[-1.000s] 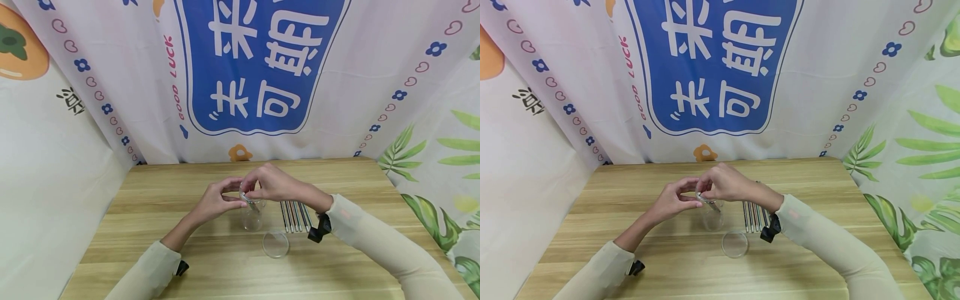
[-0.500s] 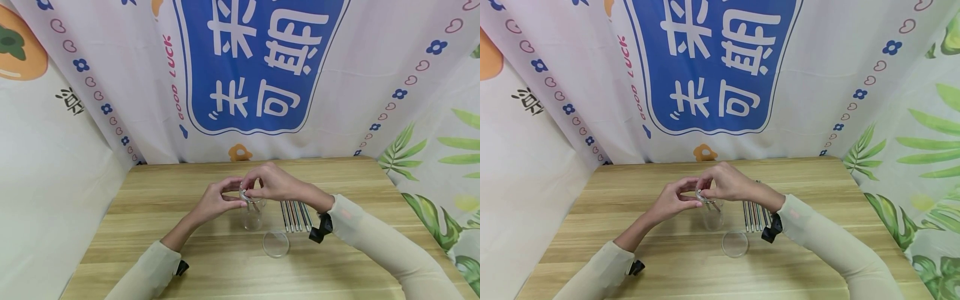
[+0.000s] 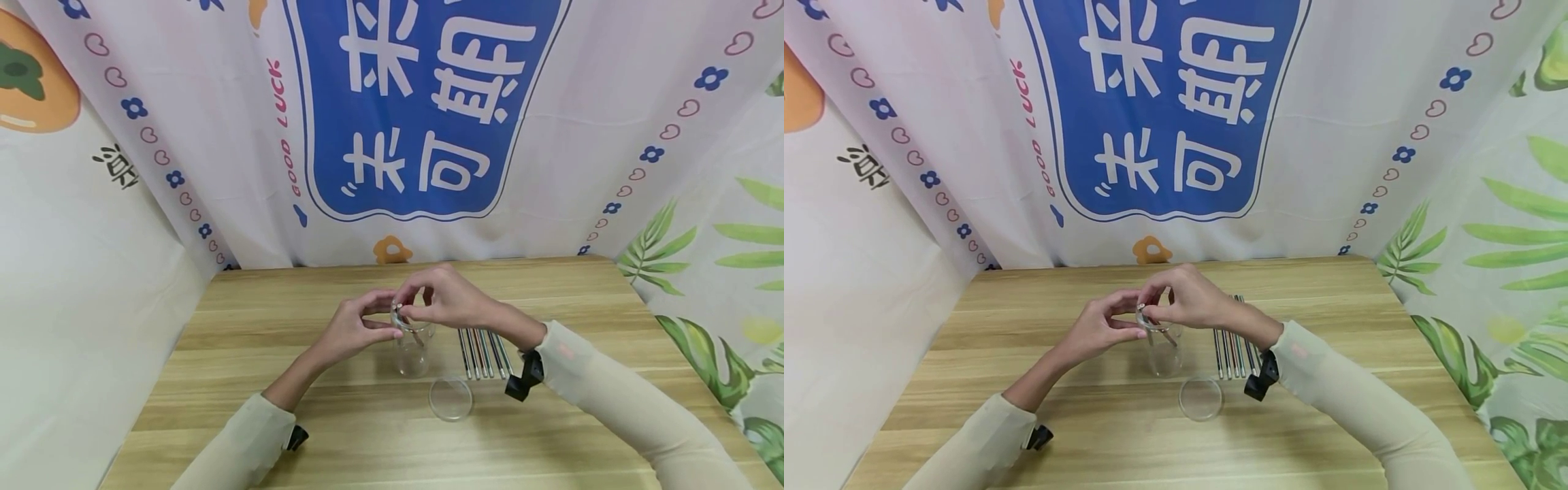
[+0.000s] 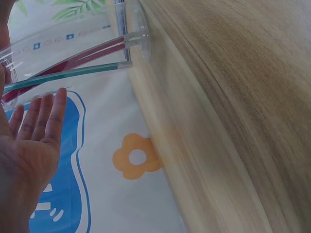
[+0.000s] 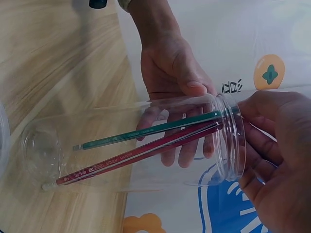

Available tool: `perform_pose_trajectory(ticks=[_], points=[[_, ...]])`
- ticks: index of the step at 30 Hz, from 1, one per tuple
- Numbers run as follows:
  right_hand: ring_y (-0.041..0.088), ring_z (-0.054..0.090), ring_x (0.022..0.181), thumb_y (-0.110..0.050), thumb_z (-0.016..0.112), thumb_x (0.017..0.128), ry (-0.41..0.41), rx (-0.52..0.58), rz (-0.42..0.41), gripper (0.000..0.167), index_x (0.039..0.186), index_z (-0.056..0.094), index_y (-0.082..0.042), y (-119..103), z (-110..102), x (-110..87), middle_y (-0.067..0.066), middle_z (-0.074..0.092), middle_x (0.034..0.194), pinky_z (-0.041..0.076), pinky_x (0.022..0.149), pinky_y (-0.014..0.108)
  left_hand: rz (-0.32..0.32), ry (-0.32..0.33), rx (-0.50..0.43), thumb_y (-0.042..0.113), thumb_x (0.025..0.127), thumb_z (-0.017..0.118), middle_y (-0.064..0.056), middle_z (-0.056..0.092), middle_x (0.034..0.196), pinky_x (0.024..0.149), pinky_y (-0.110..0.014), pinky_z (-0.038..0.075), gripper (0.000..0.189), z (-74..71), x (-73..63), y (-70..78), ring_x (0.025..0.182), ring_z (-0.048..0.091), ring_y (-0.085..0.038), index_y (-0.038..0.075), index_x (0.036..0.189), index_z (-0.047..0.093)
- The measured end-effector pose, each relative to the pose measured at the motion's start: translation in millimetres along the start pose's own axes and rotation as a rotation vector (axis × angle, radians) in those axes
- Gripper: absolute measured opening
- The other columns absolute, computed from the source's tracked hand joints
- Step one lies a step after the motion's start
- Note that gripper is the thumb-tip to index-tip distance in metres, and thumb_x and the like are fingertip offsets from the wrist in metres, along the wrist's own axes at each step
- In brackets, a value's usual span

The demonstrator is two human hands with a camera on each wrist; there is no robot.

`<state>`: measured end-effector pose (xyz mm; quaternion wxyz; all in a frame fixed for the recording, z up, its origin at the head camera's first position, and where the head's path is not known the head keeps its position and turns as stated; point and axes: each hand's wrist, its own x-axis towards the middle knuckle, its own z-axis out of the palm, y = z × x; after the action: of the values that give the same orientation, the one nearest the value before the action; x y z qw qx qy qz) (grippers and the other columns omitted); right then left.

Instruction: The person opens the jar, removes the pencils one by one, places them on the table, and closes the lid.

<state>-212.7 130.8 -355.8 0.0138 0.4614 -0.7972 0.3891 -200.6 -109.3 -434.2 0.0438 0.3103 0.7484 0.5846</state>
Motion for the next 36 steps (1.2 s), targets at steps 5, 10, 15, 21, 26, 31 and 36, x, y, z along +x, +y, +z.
perform_pose_trajectory(ticks=[5, 10, 15, 21, 26, 31, 36], points=[[0.01, 0.069, 0.081, 0.0, 0.075, 0.092, 0.047, 0.086, 0.016, 0.012, 0.1, 0.08, -0.007, 1.3, 0.6, -2.8, -0.001, 0.079, 0.094, 0.06, 0.059, 0.026, -0.001, 0.007, 0.002, 0.008, 0.086, 0.089, -0.013, 0.072, 0.133, 0.093, -0.034, 0.065, 0.059, 0.3, 0.3, -1.3, 0.121, 0.072, -0.029, 0.006, 0.14, 0.063], [0.015, 0.069, 0.081, 0.002, 0.074, 0.09, 0.101, 0.163, 0.024, 0.014, 0.101, 0.079, -0.005, 4.0, -0.8, -5.4, 0.003, 0.079, 0.096, 0.061, 0.066, 0.026, 0.006, 0.013, 0.01, 0.006, 0.086, 0.089, -0.014, 0.073, 0.131, 0.092, -0.034, 0.065, 0.06, 0.4, 0.0, -0.4, 0.12, 0.072, -0.03, 0.005, 0.14, 0.063], [0.019, 0.068, 0.084, 0.002, 0.074, 0.09, 0.139, 0.225, 0.079, 0.014, 0.102, 0.077, -0.004, 6.2, -3.2, -8.6, 0.005, 0.077, 0.098, 0.059, 0.073, 0.025, 0.005, 0.019, 0.011, 0.005, 0.086, 0.089, -0.015, 0.072, 0.131, 0.093, -0.034, 0.065, 0.06, 0.3, 0.3, 0.3, 0.119, 0.072, -0.032, 0.004, 0.141, 0.063], [0.023, 0.068, 0.084, 0.004, 0.074, 0.091, 0.195, 0.327, 0.165, 0.012, 0.102, 0.074, -0.001, 8.2, -5.1, -11.4, 0.009, 0.074, 0.1, 0.061, 0.074, 0.025, -0.005, 0.018, 0.002, 0.005, 0.085, 0.089, -0.018, 0.07, 0.134, 0.093, -0.033, 0.065, 0.063, 0.5, 0.4, 0.6, 0.12, 0.072, -0.035, 0.002, 0.141, 0.062], [0.024, 0.067, 0.082, 0.005, 0.073, 0.092, 0.248, 0.404, 0.186, 0.012, 0.104, 0.071, 0.003, 10.2, -6.8, -12.7, 0.015, 0.073, 0.099, 0.059, 0.069, 0.022, -0.011, 0.01, -0.019, 0.005, 0.086, 0.089, -0.024, 0.069, 0.135, 0.094, -0.034, 0.065, 0.062, 0.5, 0.6, -0.2, 0.121, 0.071, -0.035, -0.001, 0.141, 0.061], [0.023, 0.071, 0.087, 0.006, 0.071, 0.093, 0.306, 0.493, 0.185, 0.013, 0.107, 0.068, 0.007, 9.9, -9.6, -13.4, 0.015, 0.075, 0.101, 0.065, 0.078, 0.027, -0.01, 0.007, -0.013, 0.006, 0.086, 0.089, -0.022, 0.07, 0.135, 0.094, -0.034, 0.065, 0.061, 0.5, 0.4, 0.6, 0.122, 0.071, -0.033, 0.001, 0.141, 0.062], [0.019, 0.073, 0.087, 0.01, 0.068, 0.095, 0.372, 0.65, 0.171, 0.012, 0.106, 0.066, 0.009, 8.4, -12.6, -12.5, 0.013, 0.074, 0.099, 0.067, 0.083, 0.03, -0.005, 0.008, -0.006, 0.005, 0.087, 0.088, -0.018, 0.071, 0.135, 0.094, -0.034, 0.065, 0.061, 0.7, 0.3, 0.9, 0.122, 0.071, -0.034, 0.0, 0.142, 0.061]])
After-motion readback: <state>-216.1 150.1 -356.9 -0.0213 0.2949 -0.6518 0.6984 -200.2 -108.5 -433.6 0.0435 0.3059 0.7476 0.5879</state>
